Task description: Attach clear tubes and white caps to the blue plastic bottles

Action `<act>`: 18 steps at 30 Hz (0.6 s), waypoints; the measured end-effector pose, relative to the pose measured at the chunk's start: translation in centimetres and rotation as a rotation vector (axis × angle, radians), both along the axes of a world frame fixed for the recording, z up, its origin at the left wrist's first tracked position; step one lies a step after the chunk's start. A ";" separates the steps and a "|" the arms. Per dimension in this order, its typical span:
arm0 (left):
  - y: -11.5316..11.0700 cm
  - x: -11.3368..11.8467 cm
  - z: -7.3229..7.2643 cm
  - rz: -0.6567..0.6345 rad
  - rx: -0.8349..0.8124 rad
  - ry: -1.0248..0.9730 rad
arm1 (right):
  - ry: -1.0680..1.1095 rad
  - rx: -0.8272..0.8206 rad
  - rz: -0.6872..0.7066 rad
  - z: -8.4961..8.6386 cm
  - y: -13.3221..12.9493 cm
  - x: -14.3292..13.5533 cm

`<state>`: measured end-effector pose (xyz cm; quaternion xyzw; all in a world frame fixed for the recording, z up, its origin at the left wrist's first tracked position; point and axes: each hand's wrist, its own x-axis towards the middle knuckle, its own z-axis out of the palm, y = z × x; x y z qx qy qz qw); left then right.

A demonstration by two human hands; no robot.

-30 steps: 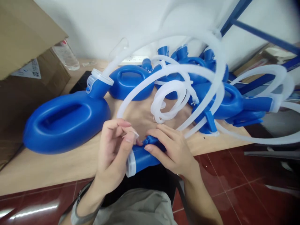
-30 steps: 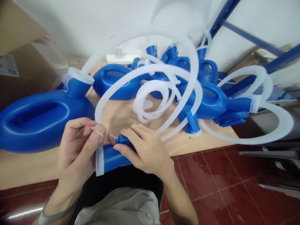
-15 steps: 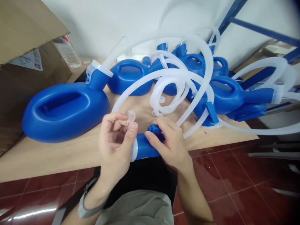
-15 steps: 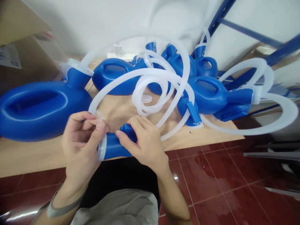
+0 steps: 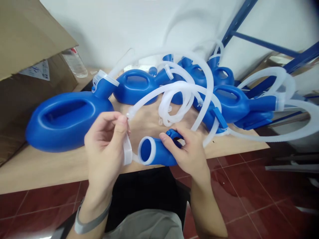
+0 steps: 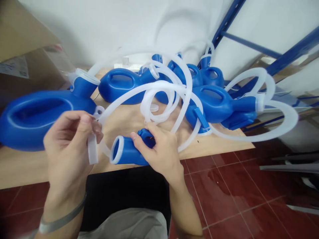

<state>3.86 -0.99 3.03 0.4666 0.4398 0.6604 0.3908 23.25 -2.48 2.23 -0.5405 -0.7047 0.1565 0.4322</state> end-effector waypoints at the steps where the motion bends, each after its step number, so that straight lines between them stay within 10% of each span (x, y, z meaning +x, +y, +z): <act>1: 0.1 -0.1 -0.4 -0.013 -0.045 0.043 | -0.027 -0.012 -0.006 0.0 0.1 0.0; 12: -1.7 -1.6 -1.7 -0.334 0.062 0.609 | -0.070 0.044 -0.094 -1.0 1.2 -0.2; 18: -1.1 -2.2 -1.8 -0.451 -0.011 0.608 | -0.111 0.121 -0.086 -1.4 1.2 -0.3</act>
